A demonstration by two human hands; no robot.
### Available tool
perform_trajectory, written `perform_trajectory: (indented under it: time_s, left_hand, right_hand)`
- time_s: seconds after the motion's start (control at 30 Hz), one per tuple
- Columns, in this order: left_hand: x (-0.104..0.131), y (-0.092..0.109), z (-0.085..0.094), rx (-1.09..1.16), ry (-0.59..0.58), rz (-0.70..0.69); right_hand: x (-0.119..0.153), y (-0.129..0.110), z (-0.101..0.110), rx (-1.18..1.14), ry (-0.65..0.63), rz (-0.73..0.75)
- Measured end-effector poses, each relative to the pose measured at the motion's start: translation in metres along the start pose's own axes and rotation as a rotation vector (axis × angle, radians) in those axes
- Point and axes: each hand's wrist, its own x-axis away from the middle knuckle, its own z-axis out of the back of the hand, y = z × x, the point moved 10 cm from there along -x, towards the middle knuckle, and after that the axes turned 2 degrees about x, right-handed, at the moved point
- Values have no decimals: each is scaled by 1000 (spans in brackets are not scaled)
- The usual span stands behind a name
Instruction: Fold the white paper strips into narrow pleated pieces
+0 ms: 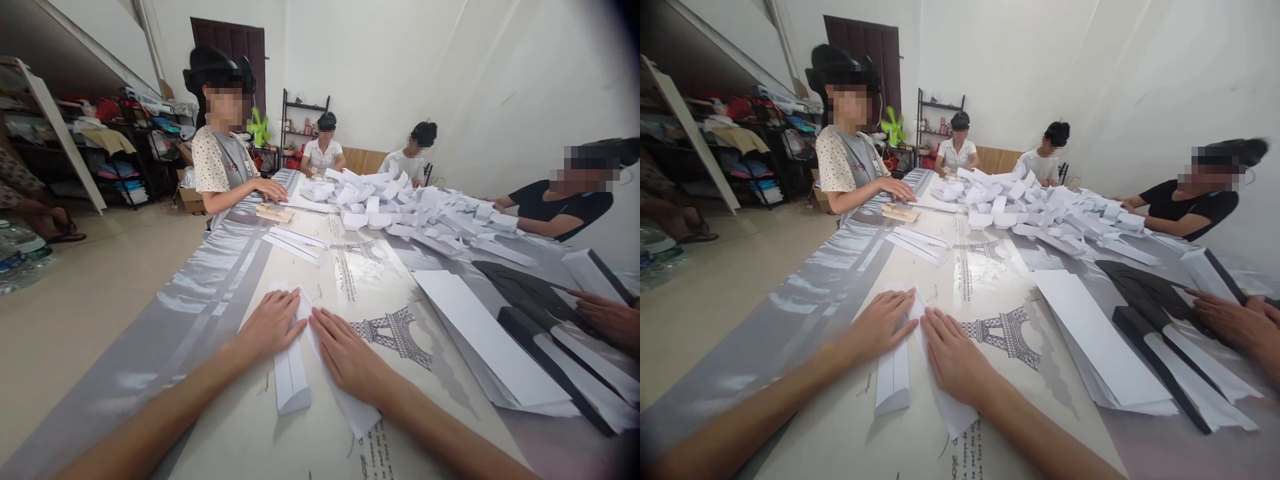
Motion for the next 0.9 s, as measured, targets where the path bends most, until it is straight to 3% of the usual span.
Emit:
perform_trajectory:
  time_s: [0.67,0.9]
  left_hand:
    - [-13,6,-3,-69,-86,-60]
    - [-10,0,-4,-50,-83,-44]
  right_hand:
    - [2,-3,4,43,51,-21]
    - [29,-13,16,99,87,-28]
